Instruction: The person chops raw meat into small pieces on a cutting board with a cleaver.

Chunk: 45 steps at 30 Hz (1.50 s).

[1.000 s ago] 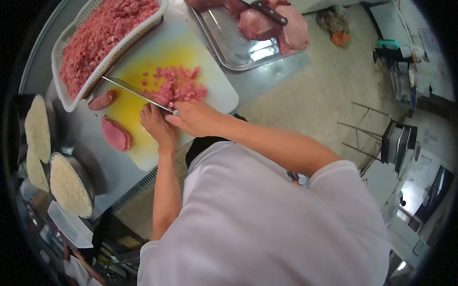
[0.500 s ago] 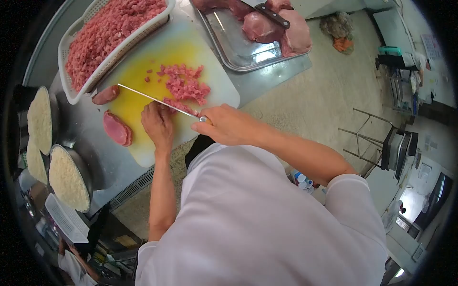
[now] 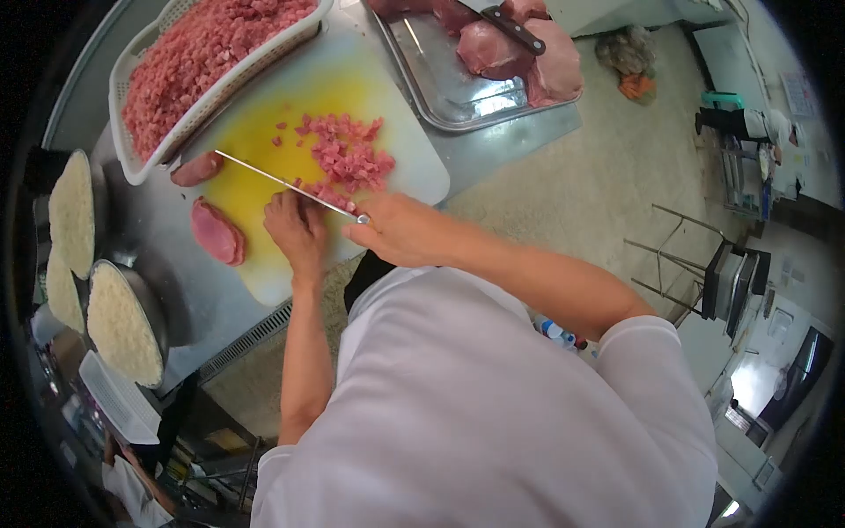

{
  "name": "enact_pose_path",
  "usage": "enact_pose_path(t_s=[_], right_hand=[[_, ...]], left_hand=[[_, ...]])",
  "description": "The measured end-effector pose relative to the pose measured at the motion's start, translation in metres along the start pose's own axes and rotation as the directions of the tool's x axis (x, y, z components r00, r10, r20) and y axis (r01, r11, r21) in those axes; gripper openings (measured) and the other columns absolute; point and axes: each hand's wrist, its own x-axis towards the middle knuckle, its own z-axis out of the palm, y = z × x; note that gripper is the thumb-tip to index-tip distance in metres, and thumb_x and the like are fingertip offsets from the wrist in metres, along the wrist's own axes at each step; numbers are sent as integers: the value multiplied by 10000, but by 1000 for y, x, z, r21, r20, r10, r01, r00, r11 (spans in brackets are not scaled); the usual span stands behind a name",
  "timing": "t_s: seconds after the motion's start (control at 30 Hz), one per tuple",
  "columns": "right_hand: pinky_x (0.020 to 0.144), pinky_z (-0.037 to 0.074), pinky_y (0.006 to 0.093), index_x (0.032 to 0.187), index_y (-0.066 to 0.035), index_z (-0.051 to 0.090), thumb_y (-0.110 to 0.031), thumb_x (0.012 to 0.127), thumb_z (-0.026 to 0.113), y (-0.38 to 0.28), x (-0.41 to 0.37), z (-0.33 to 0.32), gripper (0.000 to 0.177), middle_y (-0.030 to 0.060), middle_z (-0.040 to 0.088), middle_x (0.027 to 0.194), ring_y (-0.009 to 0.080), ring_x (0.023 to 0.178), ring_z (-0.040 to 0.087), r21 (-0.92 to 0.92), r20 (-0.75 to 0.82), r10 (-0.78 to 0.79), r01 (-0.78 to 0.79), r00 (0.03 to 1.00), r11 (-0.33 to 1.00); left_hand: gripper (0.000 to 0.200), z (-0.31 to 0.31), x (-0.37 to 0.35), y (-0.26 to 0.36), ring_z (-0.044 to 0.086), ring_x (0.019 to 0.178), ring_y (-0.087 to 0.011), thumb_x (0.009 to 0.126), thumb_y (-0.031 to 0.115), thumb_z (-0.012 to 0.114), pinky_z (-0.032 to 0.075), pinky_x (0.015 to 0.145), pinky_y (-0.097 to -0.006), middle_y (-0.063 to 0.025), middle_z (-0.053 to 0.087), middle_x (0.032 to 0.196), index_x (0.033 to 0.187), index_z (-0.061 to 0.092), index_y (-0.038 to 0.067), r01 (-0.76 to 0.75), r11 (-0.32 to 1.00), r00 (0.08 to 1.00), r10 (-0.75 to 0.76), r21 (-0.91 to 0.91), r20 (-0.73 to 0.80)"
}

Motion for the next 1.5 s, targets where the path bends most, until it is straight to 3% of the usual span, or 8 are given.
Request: enact_pose_path(t_s=[0.13, 0.33, 0.5, 0.73, 0.93, 1.0, 1.13, 1.5], right_hand=[[796, 508, 533, 1049, 32, 656, -305, 999, 583, 14, 46, 22, 348, 279, 681, 902, 479, 900, 660, -33, -196, -310, 310, 930, 950], [770, 502, 535, 932, 58, 632, -337, 990, 571, -16, 4, -7, 404, 271, 665, 836, 468, 852, 654, -22, 21, -18, 19, 1000, 1000], [701, 476, 479, 948, 23, 618, -342, 1012, 566, 24, 41, 39, 374, 218, 632, 770, 398, 749, 635, -78, -257, -320, 311, 912, 947], [730, 511, 463, 1097, 28, 663, -339, 1018, 558, -6, 14, 7, 390, 248, 642, 766, 397, 784, 676, -72, 63, -30, 35, 998, 997], [741, 538, 486, 1089, 41, 641, -315, 1008, 553, 3, 41, 34, 376, 249, 676, 789, 426, 803, 683, -13, -267, -318, 327, 910, 945], [726, 541, 488, 1131, 14, 634, -303, 1014, 541, -18, 32, 6, 350, 240, 672, 782, 405, 764, 684, 46, 38, 64, -66, 997, 997], [713, 509, 444, 1087, 40, 594, -337, 1033, 555, -5, 9, 13, 383, 197, 603, 719, 311, 762, 677, 15, 97, 18, -20, 995, 1000], [689, 492, 467, 1019, 3, 634, -412, 1010, 586, 30, 7, 11, 418, 191, 645, 749, 376, 739, 647, -55, -173, -90, 82, 981, 995]], left_hand=[[186, 1, -1, 9, 542, 919, -357, 829, 42, 608, 399, 794, -459, -133, 607, 972, 1013, 628, 45, -26, 997, 998, 31, 72, -63], [157, -8, -5, -2, 537, 912, -356, 823, 29, 610, 394, 800, -465, -128, 596, 932, 977, 628, 52, 14, 997, 1000, -14, -77, -2], [119, -5, -5, 6, 539, 880, -367, 853, 22, 597, 400, 780, -479, -141, 594, 912, 966, 621, 51, -29, 999, 999, 29, 24, -14], [129, -16, -6, -4, 535, 881, -362, 825, 7, 605, 398, 788, -464, -139, 588, 906, 945, 607, 52, 9, 988, 1000, -6, -155, 20], [121, -18, -7, -2, 542, 845, -365, 845, -1, 611, 407, 762, -467, -153, 597, 873, 961, 611, 34, -73, 997, 997, 73, -15, 36], [127, -21, -4, -1, 543, 849, -361, 843, -3, 612, 406, 764, -465, -148, 597, 874, 963, 615, 39, -92, 996, 994, 93, -20, 58], [154, -29, -8, -4, 547, 865, -355, 829, -12, 612, 409, 779, -459, -140, 603, 878, 969, 628, 50, 33, 988, 994, -16, -150, 109], [156, -38, -26, -10, 581, 846, -355, 868, -19, 620, 450, 784, -443, -145, 656, 898, 1004, 677, 32, 39, 991, 999, -38, -128, 10]])
